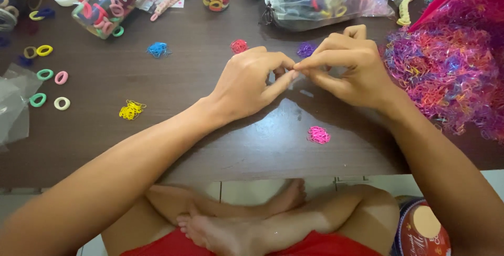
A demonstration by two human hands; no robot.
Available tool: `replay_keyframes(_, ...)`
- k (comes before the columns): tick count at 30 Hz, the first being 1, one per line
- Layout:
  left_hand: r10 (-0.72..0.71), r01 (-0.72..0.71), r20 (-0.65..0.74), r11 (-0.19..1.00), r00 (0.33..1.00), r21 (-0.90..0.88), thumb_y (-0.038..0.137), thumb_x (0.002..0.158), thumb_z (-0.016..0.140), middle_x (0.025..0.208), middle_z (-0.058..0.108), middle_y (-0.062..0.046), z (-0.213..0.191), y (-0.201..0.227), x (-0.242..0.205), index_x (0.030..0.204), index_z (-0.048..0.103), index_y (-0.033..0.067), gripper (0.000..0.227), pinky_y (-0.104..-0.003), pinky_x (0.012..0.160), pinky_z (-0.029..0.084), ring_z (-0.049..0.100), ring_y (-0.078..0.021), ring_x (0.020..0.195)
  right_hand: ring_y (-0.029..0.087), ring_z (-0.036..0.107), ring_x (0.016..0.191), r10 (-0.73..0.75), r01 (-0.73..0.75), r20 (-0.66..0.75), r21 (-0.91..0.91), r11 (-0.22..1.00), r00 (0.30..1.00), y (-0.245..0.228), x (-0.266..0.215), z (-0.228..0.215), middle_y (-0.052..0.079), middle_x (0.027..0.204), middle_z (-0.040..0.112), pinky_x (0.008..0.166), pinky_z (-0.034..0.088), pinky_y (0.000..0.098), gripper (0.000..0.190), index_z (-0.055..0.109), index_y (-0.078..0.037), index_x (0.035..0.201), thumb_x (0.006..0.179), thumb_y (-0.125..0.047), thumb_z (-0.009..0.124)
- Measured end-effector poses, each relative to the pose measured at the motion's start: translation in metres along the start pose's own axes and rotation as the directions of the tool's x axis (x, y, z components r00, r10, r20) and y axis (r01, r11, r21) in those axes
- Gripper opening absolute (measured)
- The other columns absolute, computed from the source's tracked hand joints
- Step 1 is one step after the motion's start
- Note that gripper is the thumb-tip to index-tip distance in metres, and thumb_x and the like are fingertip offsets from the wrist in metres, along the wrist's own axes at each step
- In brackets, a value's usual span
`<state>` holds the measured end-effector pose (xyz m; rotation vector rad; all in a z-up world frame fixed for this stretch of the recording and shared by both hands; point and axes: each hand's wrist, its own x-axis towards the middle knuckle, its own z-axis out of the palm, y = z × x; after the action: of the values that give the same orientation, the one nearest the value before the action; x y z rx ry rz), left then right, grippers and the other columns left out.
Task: Sorting small colored rubber bands from a mixed pile into separate color-coded groups on a table.
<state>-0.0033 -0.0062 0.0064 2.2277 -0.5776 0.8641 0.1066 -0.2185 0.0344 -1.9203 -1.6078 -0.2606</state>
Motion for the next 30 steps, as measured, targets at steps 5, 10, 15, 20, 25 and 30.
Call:
replay_keyframes(5, -0.076, 0.075, -0.002, 0.984, 0.997, -0.162, 0.006, 0.087, 0.072, 0.07, 0.065, -0.001, -0.001, -0.001, 0.001, 0.092, 0.074, 0.0037, 0.006, -0.027, 0.056, 0.043, 0.051, -0.0129, 0.061, 0.011, 0.04, 0.066, -0.021, 0.021, 0.001, -0.006, 1.0, 1.0, -0.003, 0.0, -0.001, -0.001, 0.087, 0.069, 0.078, 0.028, 0.0286, 0.022, 0.082, -0.013, 0.104, 0.087, 0.001, 0.085)
replay_keyframes(10, -0.064, 0.061, -0.006, 0.969, 0.998, -0.237, 0.001, 0.082, 0.074, 0.07, 0.066, -0.001, -0.008, -0.003, 0.004, 0.085, 0.074, 0.003, 0.004, -0.023, 0.056, 0.044, 0.051, -0.01, 0.061, 0.013, 0.043, 0.065, -0.029, 0.029, 0.009, -0.006, 1.0, 1.0, -0.006, 0.001, -0.006, 0.002, 0.084, 0.068, 0.072, 0.03, 0.0288, 0.024, 0.082, -0.009, 0.105, 0.085, 0.004, 0.084)
replay_keyframes(15, 0.302, -0.288, 0.082, 0.74, 0.95, 0.608, 0.019, 0.089, 0.078, 0.079, 0.066, 0.0, -0.048, -0.017, 0.014, 0.077, 0.063, 0.0144, 0.02, -0.035, 0.07, 0.049, 0.055, -0.0208, 0.073, 0.015, 0.051, 0.072, -0.061, 0.051, -0.012, -0.391, 0.919, 0.998, 0.025, -0.009, -0.022, -0.002, 0.083, 0.071, 0.099, 0.028, 0.0367, 0.023, 0.083, -0.014, 0.105, 0.09, -0.001, 0.093)
replay_keyframes(20, 0.105, -0.233, 0.214, 0.603, 0.971, 0.763, 0.026, 0.103, 0.085, 0.096, 0.072, 0.004, -0.133, -0.009, -0.012, 0.093, 0.071, 0.0184, 0.019, -0.036, 0.079, 0.054, 0.065, -0.02, 0.088, 0.016, 0.044, 0.071, 0.045, -0.053, -0.028, -0.565, 0.824, 0.999, 0.066, -0.037, -0.053, -0.001, 0.083, 0.068, 0.106, 0.028, 0.0376, 0.014, 0.083, -0.014, 0.101, 0.1, -0.005, 0.094)
replay_keyframes(25, -0.125, -0.088, 0.186, 0.551, 0.975, 0.83, 0.013, 0.107, 0.086, 0.09, 0.068, 0.002, -0.172, -0.01, -0.081, 0.103, 0.078, 0.015, 0.009, -0.032, 0.08, 0.051, 0.058, -0.0176, 0.081, 0.019, 0.055, 0.075, 0.236, -0.192, -0.026, -0.671, 0.716, 0.971, 0.081, -0.051, -0.071, -0.001, 0.083, 0.071, 0.114, 0.03, 0.0426, 0.005, 0.084, -0.016, 0.106, 0.105, -0.012, 0.086)
replay_keyframes(30, -0.217, 0.186, -0.048, 0.678, 0.975, 0.711, -0.012, 0.098, 0.088, 0.092, 0.07, -0.01, -0.175, -0.005, -0.141, 0.099, 0.08, -0.0006, 0.015, -0.04, 0.082, 0.048, 0.053, -0.0274, 0.083, 0.021, 0.053, 0.058, 0.457, -0.284, 0.025, -0.752, 0.595, 0.889, 0.11, -0.065, -0.081, 0.001, 0.074, 0.074, 0.115, 0.027, 0.0493, 0.018, 0.083, -0.022, 0.108, 0.1, -0.038, 0.082)
